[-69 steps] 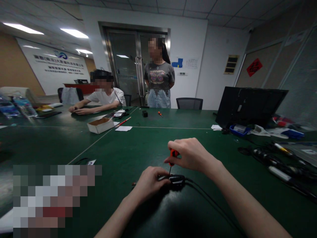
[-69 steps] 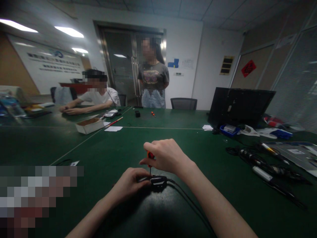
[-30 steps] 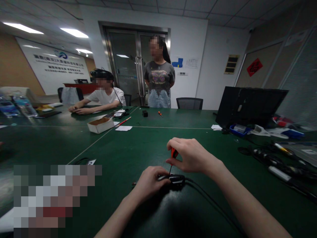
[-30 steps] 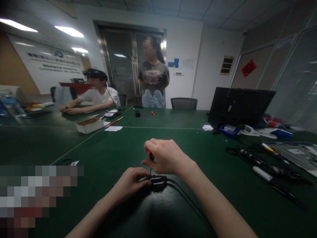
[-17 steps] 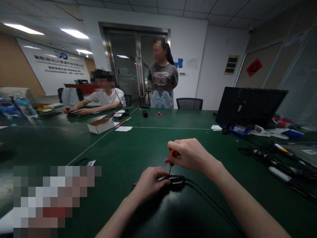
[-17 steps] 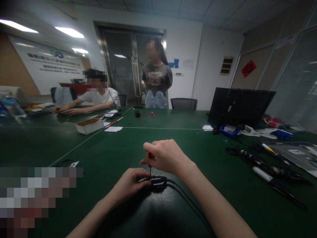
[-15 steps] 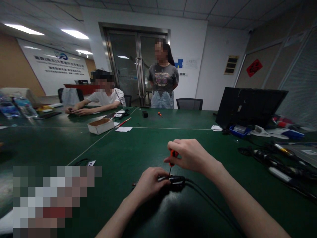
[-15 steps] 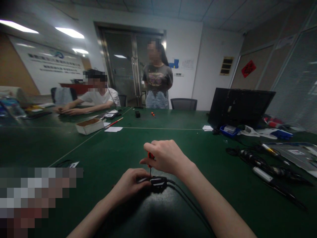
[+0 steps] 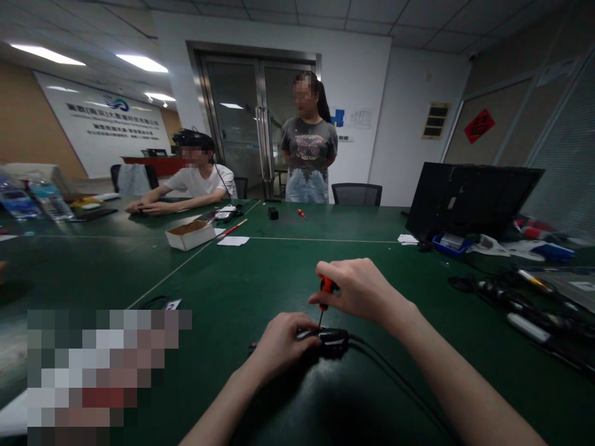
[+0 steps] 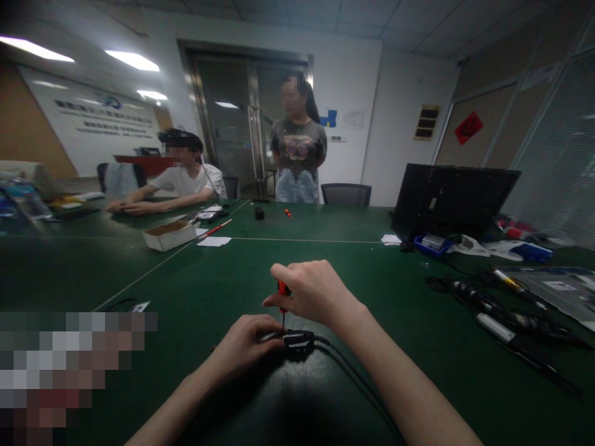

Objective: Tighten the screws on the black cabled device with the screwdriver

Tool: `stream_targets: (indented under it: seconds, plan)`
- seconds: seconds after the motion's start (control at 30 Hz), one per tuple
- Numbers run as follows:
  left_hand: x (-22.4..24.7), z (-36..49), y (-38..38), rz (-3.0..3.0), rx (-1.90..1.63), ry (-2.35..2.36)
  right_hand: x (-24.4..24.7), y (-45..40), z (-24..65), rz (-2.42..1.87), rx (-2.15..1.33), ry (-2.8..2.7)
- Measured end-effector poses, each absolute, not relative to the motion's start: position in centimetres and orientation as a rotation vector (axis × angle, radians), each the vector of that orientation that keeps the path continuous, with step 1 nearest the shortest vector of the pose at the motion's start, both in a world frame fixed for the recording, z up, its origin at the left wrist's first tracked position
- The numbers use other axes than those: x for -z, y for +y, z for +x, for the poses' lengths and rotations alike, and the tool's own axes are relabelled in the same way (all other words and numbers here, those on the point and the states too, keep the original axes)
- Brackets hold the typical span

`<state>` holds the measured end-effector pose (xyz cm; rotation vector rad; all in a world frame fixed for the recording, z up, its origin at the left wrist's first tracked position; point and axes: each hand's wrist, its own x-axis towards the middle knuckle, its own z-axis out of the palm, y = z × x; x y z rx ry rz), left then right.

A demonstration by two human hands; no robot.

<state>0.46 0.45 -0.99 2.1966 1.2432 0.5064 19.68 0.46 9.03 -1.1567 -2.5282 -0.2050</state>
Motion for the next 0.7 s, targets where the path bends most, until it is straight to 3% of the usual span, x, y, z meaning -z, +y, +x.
stream_targets:
  seconds: [0.23,0.53,0.7]
  plan:
    - [1.13,0.53,0.63,2.212,-0.475,1.246,-9.32,0.03,20.34,-1.043,-0.07,-2.527]
    - [0.86,0.63,0.49,2.197,-0.483,1.244,-8.77,0.68,19.81,-1.151,0.181,-2.509]
    - [0.69,0.67,0.34,2.19,-0.491,1.233,-9.0,0.36,20.51,-1.03,-0.06,-2.501]
